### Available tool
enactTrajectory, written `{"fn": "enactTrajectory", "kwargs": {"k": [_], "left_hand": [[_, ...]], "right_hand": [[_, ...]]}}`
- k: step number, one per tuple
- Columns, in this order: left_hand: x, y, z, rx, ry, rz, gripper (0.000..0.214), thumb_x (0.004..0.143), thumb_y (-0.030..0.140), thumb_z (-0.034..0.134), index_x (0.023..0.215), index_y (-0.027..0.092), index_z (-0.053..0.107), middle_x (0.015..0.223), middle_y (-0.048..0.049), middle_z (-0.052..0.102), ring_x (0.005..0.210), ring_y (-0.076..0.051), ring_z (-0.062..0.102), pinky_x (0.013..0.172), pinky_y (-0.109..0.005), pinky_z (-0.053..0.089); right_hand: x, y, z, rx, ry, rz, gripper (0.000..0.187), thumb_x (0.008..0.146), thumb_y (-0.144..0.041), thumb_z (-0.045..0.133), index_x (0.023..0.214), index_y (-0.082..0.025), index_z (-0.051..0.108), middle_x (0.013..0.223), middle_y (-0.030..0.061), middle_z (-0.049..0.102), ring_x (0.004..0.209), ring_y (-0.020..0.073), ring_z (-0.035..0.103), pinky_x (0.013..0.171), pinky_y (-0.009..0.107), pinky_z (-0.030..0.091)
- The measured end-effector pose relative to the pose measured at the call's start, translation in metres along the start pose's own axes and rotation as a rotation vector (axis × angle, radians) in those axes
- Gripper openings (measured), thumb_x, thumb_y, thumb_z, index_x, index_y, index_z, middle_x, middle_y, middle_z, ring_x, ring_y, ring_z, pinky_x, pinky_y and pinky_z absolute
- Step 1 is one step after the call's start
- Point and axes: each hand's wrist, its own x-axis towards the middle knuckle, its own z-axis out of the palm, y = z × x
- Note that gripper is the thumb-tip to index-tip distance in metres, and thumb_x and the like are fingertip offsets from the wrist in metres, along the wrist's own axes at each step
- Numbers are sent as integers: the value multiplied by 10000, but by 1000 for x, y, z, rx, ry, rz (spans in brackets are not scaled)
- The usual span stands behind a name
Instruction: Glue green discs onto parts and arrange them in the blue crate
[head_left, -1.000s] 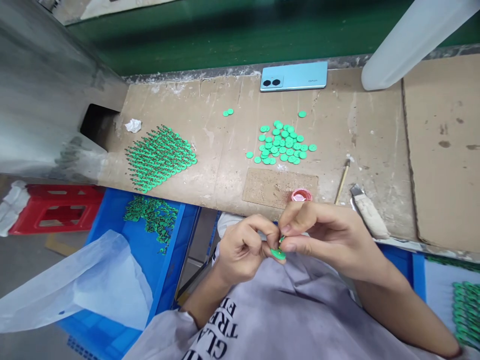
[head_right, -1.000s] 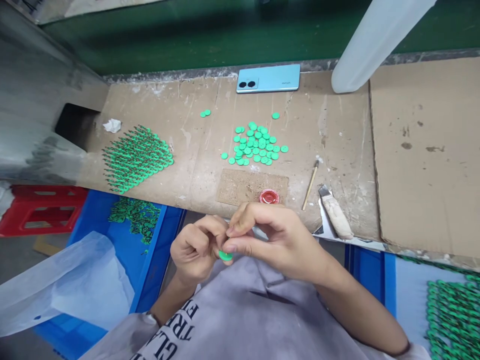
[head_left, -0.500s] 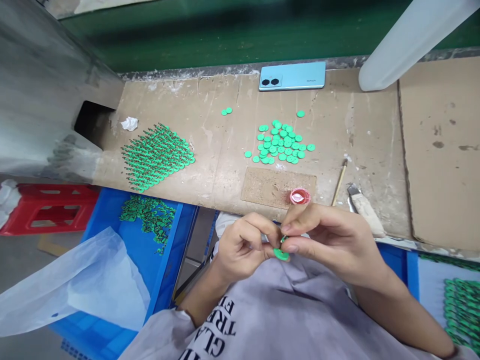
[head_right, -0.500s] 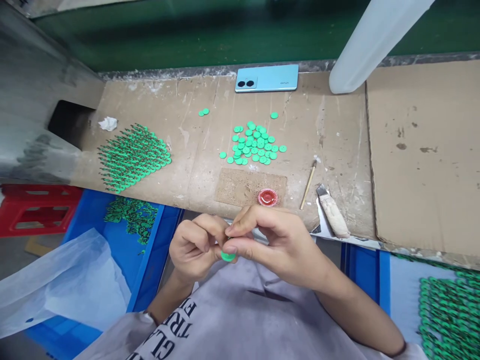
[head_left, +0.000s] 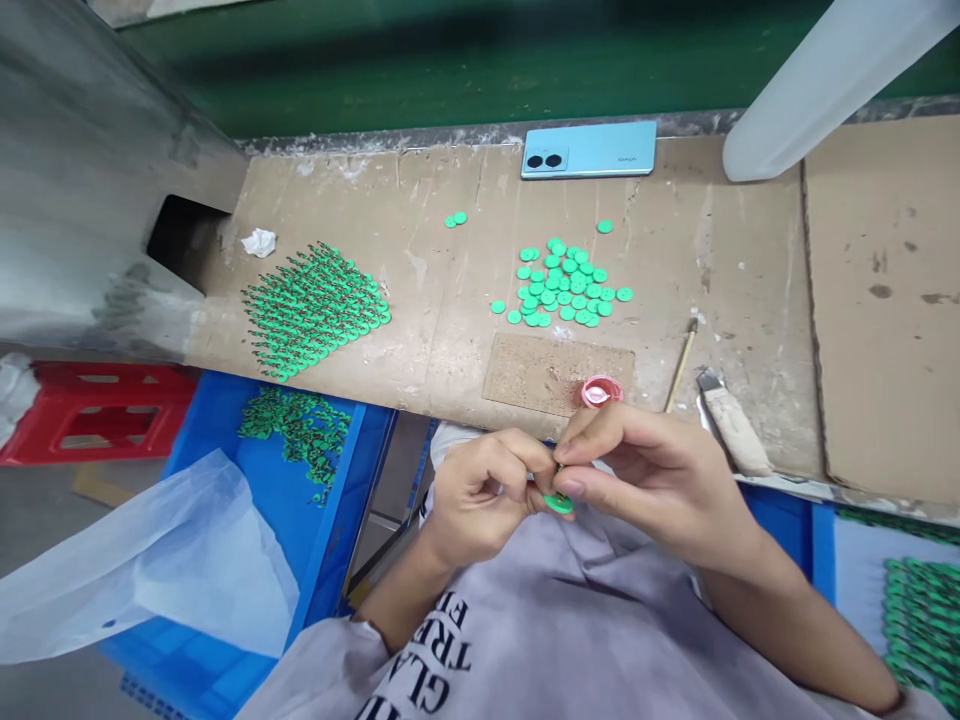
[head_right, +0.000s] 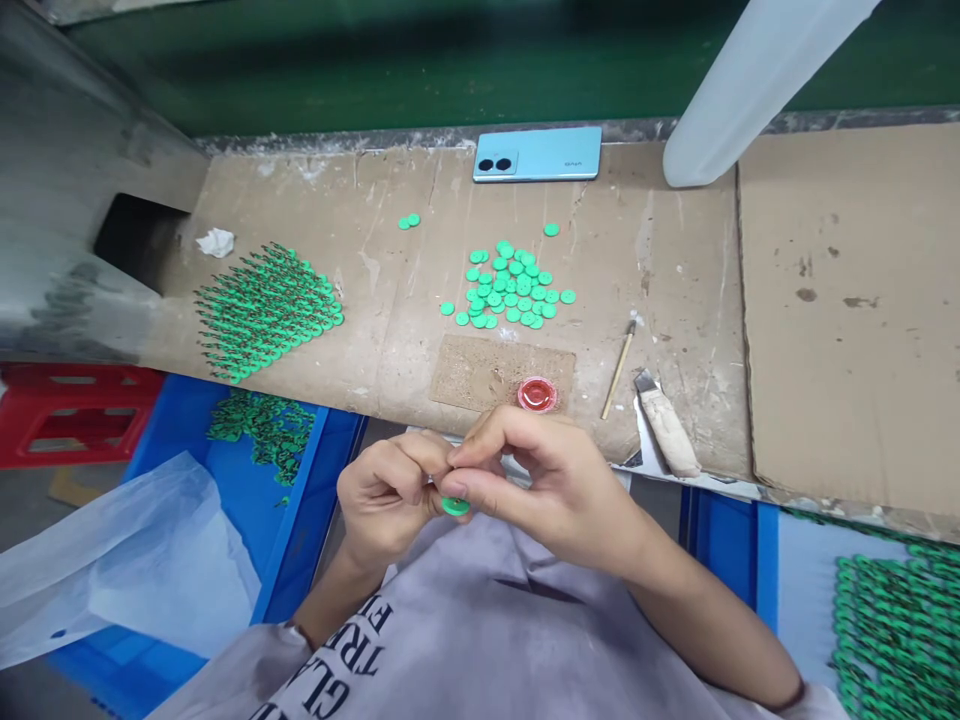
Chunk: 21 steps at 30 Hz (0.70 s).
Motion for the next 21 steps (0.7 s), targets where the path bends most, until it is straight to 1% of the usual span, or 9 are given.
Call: {"fn": "enactTrajectory", "kwargs": {"k": [4, 8, 13, 15, 21], "left_hand": [[-2, -2, 0, 39, -13, 39, 331, 832, 23, 695, 720, 179, 425, 830, 17, 669, 714, -102, 675, 653, -220, 570], [-4, -6, 2, 8, 5, 24, 341, 840, 11, 677, 724, 180, 405, 847, 24, 662, 721, -89, 663, 661, -210, 566], [-4, -7, 3, -52, 20, -35, 332, 784, 46, 768, 810, 197, 473, 840, 32, 646, 744, -104, 658, 682, -220, 568], [-3, -6, 3, -66, 21, -59, 339, 773, 51, 780, 810, 198, 477, 829, 34, 647, 734, -108, 662, 685, -227, 571], [-6, -7, 1, -90, 26, -94, 313, 819, -2, 691, 784, 192, 448, 842, 37, 650, 684, -87, 663, 616, -190, 579]], "right_hand": [[-2, 2, 2, 20, 17, 42, 146, 861, -312, 754, 809, -225, 649, 768, 13, 724, 673, 137, 663, 604, 263, 554], [-3, 3, 1, 26, 42, 67, 167, 839, -315, 776, 788, -225, 645, 768, 19, 725, 679, 143, 664, 605, 268, 561], [-1, 3, 0, 71, 50, 70, 146, 836, -300, 775, 808, -228, 651, 739, 11, 721, 646, 136, 666, 584, 257, 559], [0, 3, 0, 86, 51, 81, 148, 841, -311, 769, 815, -227, 649, 729, 9, 718, 638, 138, 668, 578, 258, 558], [-1, 6, 2, 108, 33, 103, 159, 857, -332, 755, 831, -227, 639, 734, 7, 719, 631, 139, 667, 581, 270, 556]]}}
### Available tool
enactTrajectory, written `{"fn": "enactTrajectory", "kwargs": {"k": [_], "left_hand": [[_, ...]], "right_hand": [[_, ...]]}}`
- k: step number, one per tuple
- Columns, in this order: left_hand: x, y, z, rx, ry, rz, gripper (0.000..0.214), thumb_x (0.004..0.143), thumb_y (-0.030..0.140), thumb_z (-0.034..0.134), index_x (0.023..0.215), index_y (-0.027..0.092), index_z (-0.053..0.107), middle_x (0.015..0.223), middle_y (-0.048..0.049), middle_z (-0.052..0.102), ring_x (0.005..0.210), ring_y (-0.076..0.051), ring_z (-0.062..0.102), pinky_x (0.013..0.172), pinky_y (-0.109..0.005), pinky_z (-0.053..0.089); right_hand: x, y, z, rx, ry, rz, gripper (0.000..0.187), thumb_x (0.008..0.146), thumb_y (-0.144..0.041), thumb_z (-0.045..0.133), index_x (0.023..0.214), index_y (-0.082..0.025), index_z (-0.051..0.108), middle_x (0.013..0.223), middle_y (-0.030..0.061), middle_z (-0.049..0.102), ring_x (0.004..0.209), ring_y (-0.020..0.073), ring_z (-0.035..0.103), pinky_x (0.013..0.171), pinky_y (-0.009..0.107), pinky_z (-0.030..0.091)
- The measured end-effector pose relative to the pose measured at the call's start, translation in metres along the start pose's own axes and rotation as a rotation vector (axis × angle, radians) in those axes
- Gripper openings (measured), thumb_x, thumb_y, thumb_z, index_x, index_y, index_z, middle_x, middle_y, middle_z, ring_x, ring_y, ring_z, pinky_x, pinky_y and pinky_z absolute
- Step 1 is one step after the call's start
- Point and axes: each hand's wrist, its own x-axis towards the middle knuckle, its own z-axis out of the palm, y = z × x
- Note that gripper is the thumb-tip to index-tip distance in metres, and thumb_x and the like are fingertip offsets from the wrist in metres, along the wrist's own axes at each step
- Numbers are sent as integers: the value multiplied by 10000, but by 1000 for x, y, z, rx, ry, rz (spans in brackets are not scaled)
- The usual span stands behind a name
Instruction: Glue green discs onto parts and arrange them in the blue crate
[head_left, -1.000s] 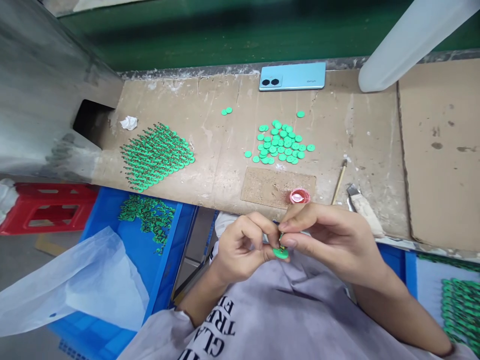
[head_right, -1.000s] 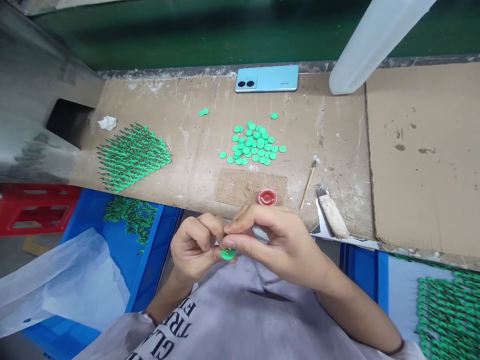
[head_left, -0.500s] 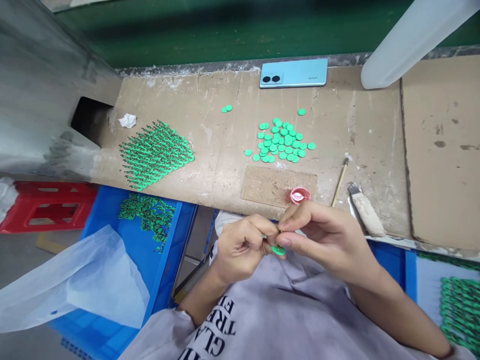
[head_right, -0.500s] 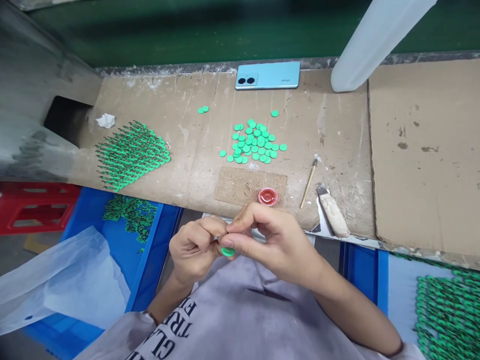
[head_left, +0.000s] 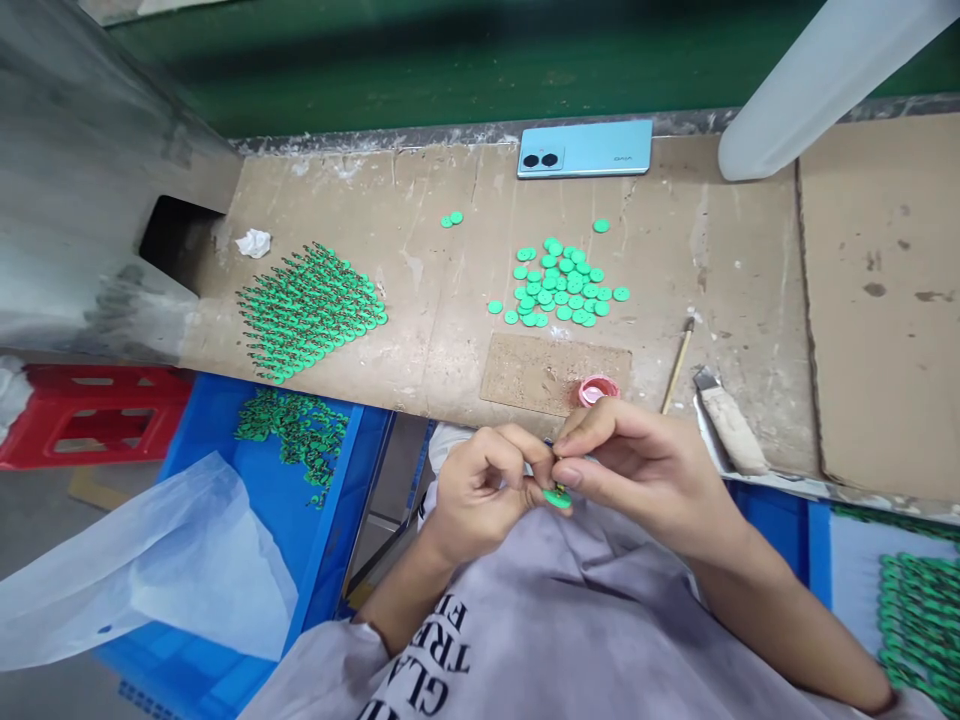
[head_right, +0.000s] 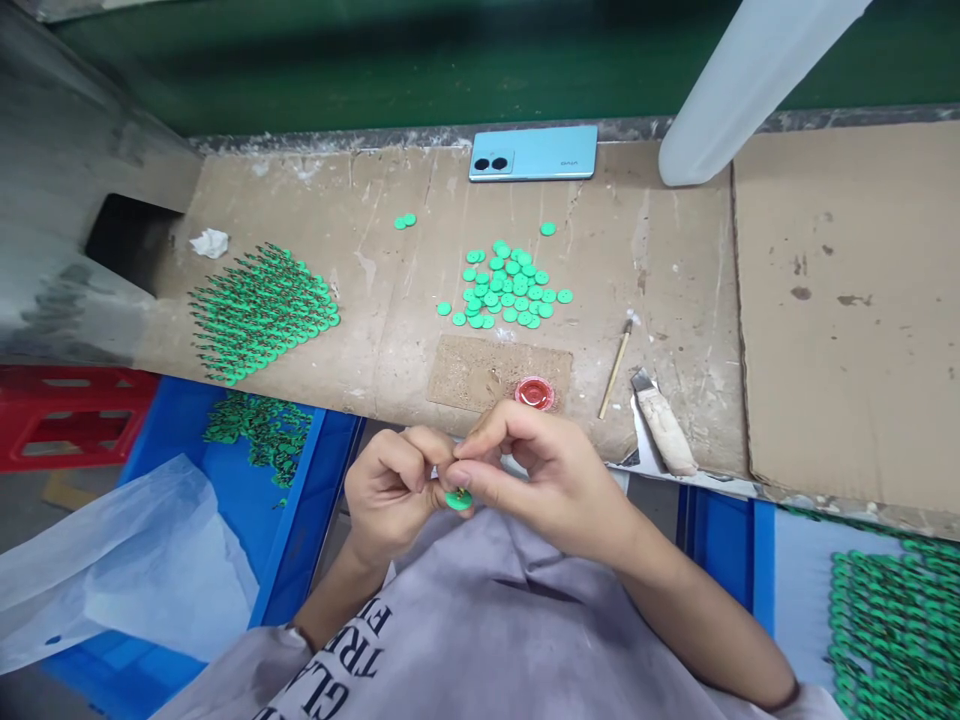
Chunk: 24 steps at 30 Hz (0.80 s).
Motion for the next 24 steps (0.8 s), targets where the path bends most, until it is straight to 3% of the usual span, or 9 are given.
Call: {"fn": "enactTrajectory", "kwargs": {"k": [7, 12, 19, 24], "left_hand": [[-3, -5, 0, 30, 12, 27, 336, 846, 8, 661, 738, 187, 399, 853, 45, 649, 664, -68, 649, 600, -175, 553], [5, -2, 3, 83, 25, 24, 375, 765, 44, 782, 788, 200, 442, 815, 44, 635, 718, -83, 632, 651, -180, 542], [6, 0, -1, 198, -34, 85, 397, 726, -22, 781, 831, 203, 472, 859, 29, 657, 781, -105, 650, 706, -216, 550], [4, -1, -1, 141, -32, 76, 397, 728, -20, 783, 811, 198, 462, 848, 36, 668, 778, -109, 664, 714, -230, 566]], "right_hand": [[0, 1, 4, -45, 74, -23, 171, 833, -334, 773, 800, -228, 643, 734, 14, 703, 650, 144, 658, 557, 258, 548], [1, -1, -1, -58, 58, 35, 183, 836, -351, 767, 811, -214, 650, 727, 15, 696, 606, 126, 631, 540, 244, 531], [4, -5, -3, -30, 65, 78, 251, 786, -388, 816, 786, -201, 647, 660, -3, 655, 548, 107, 585, 484, 222, 491], [5, -5, -4, 23, 52, 87, 252, 769, -370, 833, 774, -201, 646, 639, -13, 659, 536, 103, 587, 476, 214, 484]]}}
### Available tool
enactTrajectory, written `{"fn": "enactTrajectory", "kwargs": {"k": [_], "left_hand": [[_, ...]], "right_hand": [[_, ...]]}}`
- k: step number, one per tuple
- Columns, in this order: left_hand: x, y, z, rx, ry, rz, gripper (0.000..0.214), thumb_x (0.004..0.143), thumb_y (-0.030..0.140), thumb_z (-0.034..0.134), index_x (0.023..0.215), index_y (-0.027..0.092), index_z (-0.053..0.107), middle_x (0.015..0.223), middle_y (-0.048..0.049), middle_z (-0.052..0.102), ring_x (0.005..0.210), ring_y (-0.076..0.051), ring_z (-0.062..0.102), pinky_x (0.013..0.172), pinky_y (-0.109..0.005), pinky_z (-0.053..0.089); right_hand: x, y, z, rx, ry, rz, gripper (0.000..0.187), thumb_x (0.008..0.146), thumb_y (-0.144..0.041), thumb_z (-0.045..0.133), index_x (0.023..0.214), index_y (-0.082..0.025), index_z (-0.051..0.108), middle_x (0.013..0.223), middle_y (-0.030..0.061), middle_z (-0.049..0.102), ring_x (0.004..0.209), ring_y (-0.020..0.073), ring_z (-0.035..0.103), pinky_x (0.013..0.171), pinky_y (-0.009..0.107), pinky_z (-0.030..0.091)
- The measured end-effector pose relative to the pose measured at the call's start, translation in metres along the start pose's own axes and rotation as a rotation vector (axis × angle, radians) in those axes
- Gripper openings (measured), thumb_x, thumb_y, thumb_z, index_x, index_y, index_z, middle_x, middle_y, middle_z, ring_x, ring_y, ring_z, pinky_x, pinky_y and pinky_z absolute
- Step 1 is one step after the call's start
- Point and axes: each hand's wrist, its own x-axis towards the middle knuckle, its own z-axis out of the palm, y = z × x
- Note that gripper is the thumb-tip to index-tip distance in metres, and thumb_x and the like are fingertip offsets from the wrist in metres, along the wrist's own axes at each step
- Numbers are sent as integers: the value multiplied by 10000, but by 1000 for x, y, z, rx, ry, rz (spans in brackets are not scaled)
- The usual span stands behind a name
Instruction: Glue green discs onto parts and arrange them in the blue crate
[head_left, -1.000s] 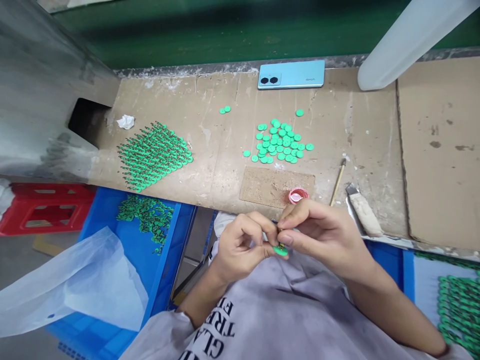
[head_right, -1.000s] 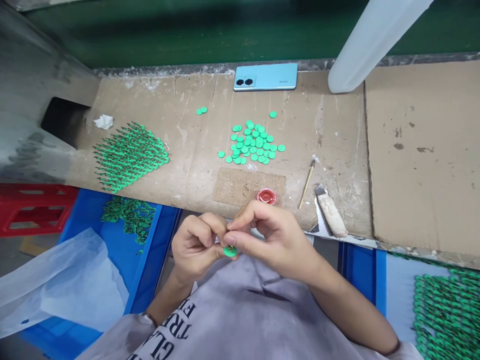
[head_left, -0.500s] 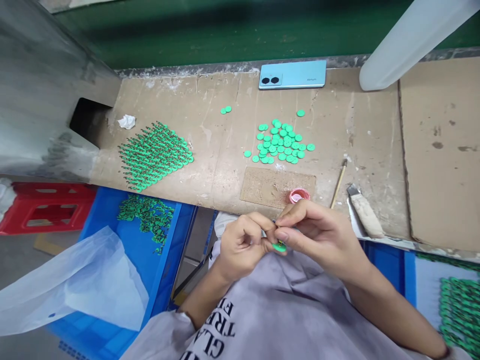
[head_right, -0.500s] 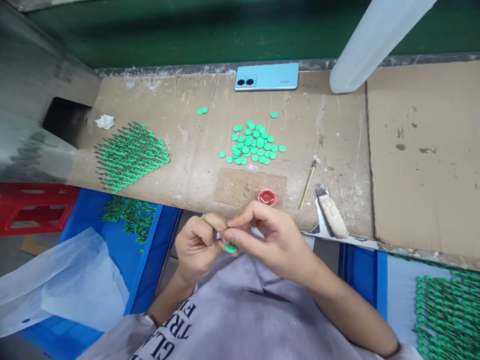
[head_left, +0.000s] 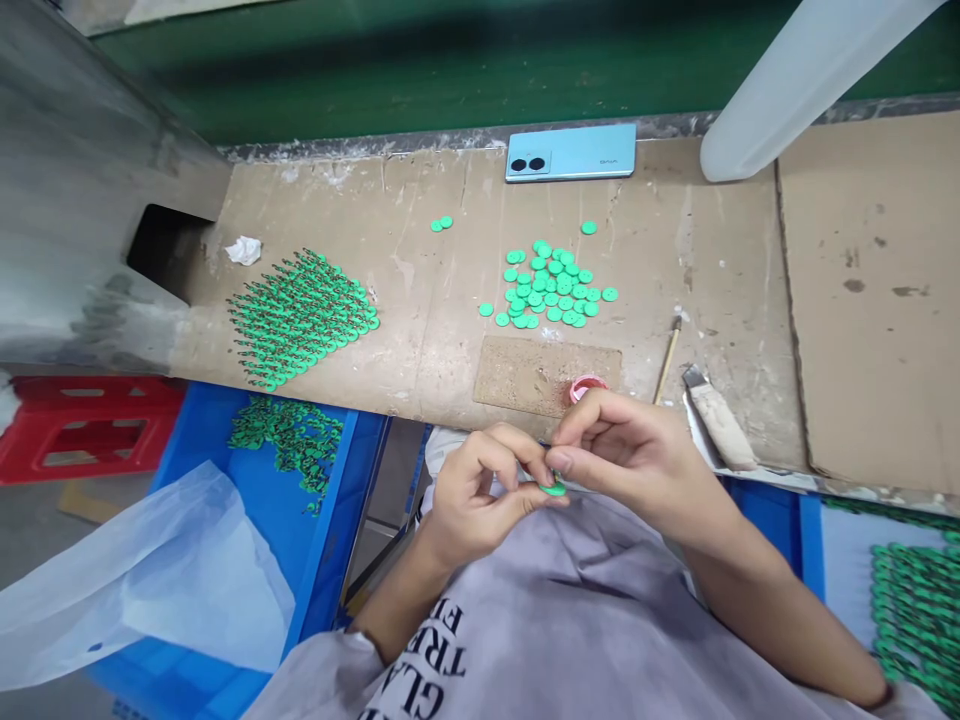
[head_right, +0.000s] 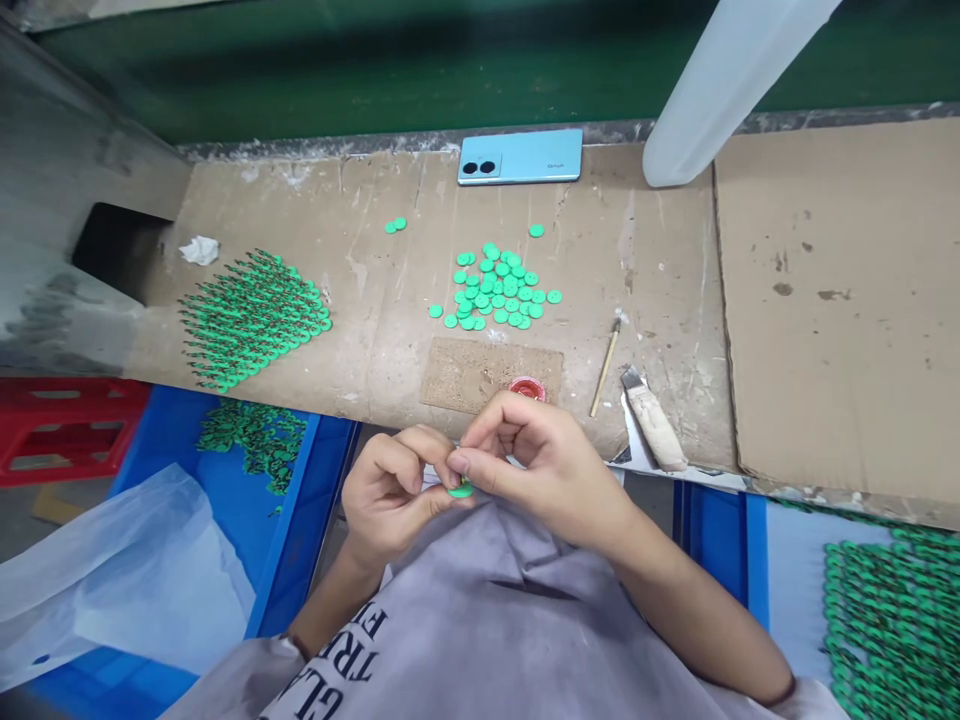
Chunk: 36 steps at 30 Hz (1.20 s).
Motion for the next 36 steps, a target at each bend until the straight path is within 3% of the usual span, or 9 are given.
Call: {"fn": "enactTrajectory", "kwargs": {"k": [8, 16, 28, 36], "left_hand": [[0, -1, 5, -101, 34, -70, 394, 745, 60, 815, 786, 184, 444, 832, 42, 650, 736, -76, 655, 674, -171, 580], [-2, -2, 6, -78, 46, -34, 352, 826, 33, 724, 766, 190, 415, 855, 38, 671, 740, -89, 660, 654, -201, 575], [-9, -7, 7, 6, 74, 20, 452, 848, 61, 720, 749, 207, 304, 841, 32, 669, 772, -106, 631, 693, -240, 504], [-9, -7, 6, 53, 65, 43, 446, 846, 35, 706, 744, 208, 307, 850, 24, 684, 777, -111, 646, 694, -251, 526]], "right_hand": [[2, 4, 1, 116, -54, 9, 211, 810, -317, 804, 792, -197, 631, 685, -2, 709, 578, 108, 645, 507, 212, 507], [0, 8, 4, 125, -34, -33, 221, 834, -316, 782, 780, -210, 596, 679, -15, 695, 568, 108, 641, 496, 217, 497], [-1, 26, 7, 48, 43, -162, 237, 837, -371, 773, 796, -220, 596, 733, -8, 664, 630, 115, 624, 553, 237, 499], [-2, 29, 7, 70, 33, -155, 216, 859, -371, 753, 822, -221, 602, 735, -5, 652, 645, 120, 618, 565, 243, 499]]}}
